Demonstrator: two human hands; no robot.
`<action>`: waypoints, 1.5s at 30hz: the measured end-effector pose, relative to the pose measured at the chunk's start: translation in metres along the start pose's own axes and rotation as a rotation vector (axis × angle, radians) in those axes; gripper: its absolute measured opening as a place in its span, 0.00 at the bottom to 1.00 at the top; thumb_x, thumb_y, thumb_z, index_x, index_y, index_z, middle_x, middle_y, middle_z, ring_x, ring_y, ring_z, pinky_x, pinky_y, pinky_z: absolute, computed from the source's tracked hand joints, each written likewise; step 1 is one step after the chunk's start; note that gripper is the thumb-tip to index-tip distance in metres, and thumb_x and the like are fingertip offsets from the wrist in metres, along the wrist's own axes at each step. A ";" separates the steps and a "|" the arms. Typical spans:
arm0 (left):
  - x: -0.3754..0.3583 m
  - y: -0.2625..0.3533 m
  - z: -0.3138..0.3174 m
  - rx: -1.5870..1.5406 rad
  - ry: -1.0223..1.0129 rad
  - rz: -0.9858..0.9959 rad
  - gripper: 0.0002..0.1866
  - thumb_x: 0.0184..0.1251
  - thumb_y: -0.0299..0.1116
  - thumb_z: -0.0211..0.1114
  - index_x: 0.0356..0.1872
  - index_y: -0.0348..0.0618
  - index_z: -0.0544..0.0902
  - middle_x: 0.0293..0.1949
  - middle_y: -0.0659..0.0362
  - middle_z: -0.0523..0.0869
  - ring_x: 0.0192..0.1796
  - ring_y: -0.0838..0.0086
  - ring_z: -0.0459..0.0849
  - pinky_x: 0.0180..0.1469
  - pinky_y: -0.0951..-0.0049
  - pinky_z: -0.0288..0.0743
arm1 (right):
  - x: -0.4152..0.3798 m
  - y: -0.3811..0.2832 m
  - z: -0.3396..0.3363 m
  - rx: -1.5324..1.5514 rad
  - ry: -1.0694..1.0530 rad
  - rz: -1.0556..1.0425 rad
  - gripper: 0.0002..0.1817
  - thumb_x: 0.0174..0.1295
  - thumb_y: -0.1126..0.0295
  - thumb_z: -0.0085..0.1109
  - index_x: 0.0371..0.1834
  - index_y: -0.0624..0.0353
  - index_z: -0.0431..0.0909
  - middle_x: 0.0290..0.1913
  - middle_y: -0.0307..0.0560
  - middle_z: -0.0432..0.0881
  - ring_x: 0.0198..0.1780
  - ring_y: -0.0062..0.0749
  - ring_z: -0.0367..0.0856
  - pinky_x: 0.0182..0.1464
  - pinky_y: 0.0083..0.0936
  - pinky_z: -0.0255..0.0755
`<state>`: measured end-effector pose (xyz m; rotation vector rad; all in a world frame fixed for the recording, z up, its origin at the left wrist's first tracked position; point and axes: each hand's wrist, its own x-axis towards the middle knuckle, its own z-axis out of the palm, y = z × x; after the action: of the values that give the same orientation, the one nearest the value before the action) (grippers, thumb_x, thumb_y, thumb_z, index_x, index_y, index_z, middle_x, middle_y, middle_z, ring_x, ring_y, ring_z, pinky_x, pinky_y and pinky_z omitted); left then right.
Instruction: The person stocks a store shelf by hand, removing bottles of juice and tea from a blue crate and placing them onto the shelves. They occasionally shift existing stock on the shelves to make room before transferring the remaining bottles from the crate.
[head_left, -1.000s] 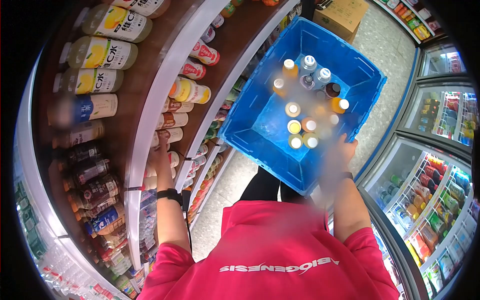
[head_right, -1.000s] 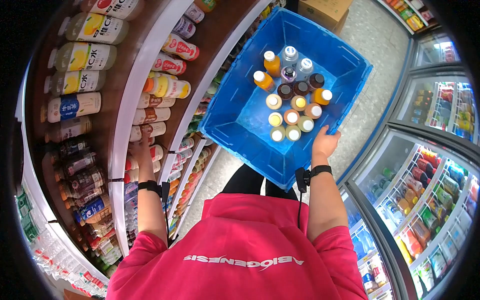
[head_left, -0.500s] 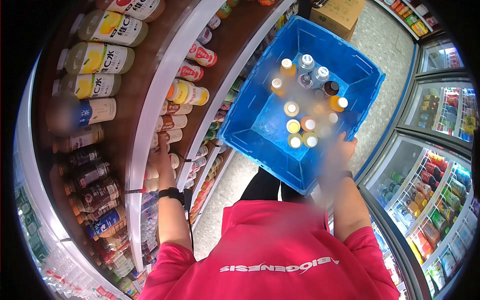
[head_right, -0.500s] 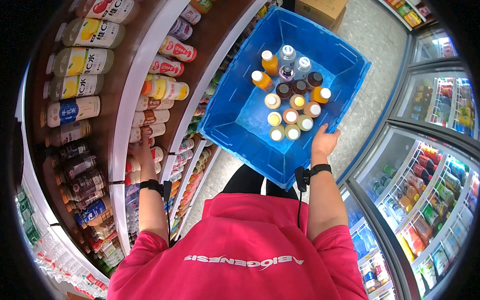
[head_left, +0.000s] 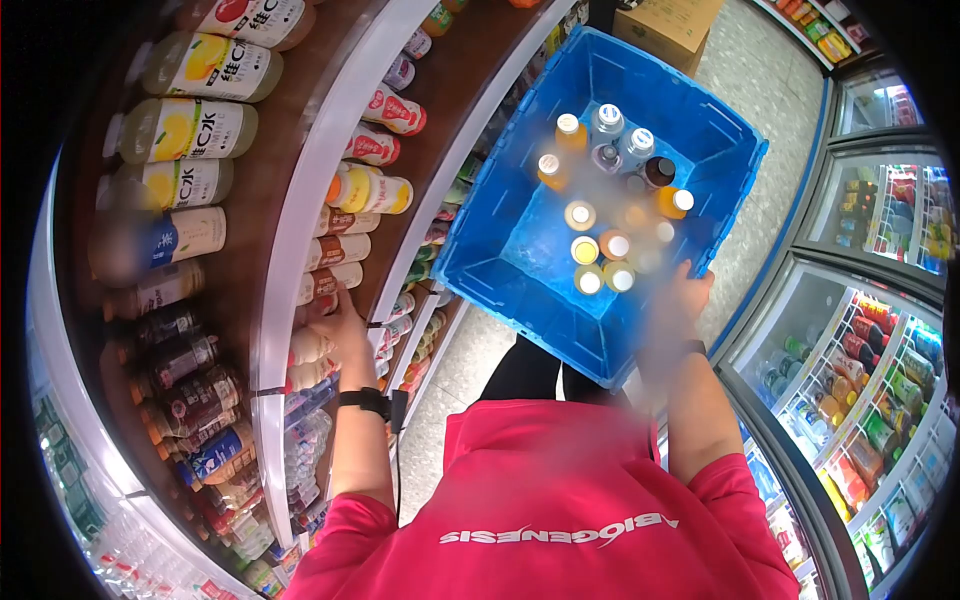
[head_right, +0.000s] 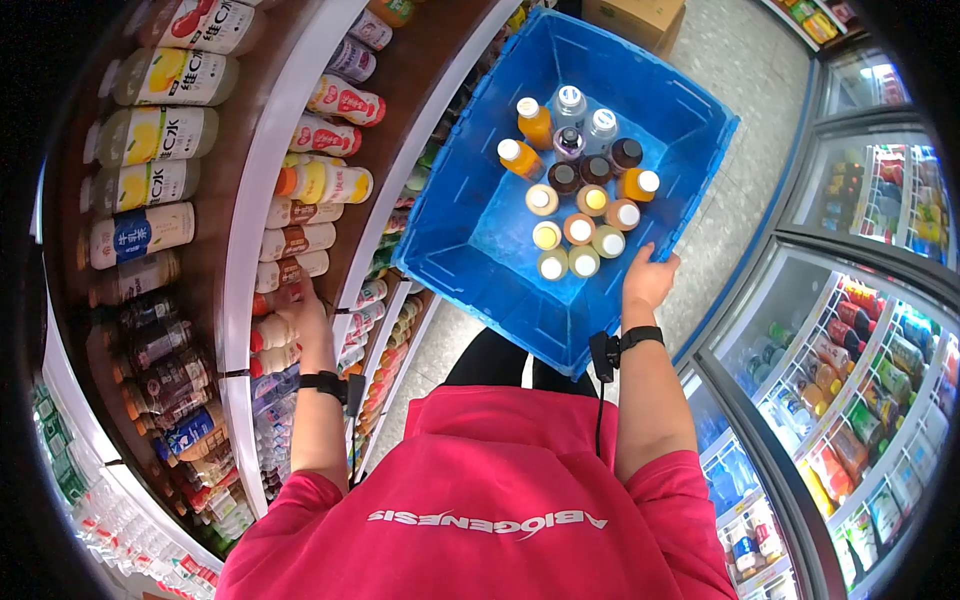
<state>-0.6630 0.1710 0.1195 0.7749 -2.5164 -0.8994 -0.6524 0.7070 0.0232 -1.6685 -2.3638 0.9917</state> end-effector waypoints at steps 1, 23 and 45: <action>-0.012 -0.004 0.013 0.001 -0.003 -0.001 0.34 0.63 0.38 0.72 0.63 0.30 0.65 0.57 0.45 0.77 0.53 0.61 0.80 0.55 0.65 0.74 | 0.000 0.001 0.000 -0.017 0.002 0.005 0.27 0.65 0.55 0.56 0.57 0.66 0.69 0.50 0.67 0.82 0.52 0.63 0.81 0.56 0.48 0.74; -0.202 0.165 0.231 0.433 -1.553 0.138 0.35 0.68 0.37 0.63 0.73 0.63 0.57 0.66 0.43 0.69 0.66 0.47 0.73 0.68 0.54 0.68 | -0.006 -0.008 -0.022 -0.031 -0.038 -0.315 0.24 0.69 0.58 0.54 0.54 0.70 0.68 0.52 0.70 0.78 0.55 0.65 0.76 0.58 0.46 0.69; -0.160 0.193 0.147 0.178 -1.218 0.358 0.17 0.60 0.39 0.69 0.49 0.61 0.74 0.47 0.50 0.81 0.53 0.50 0.81 0.55 0.56 0.76 | 0.036 0.079 0.053 -0.121 -0.063 -0.374 0.25 0.70 0.57 0.51 0.60 0.68 0.67 0.55 0.68 0.76 0.53 0.62 0.78 0.55 0.48 0.73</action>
<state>-0.6813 0.4611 0.1168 -0.3833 -3.5906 -1.2420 -0.6243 0.7295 -0.0723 -1.1709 -2.6868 0.8568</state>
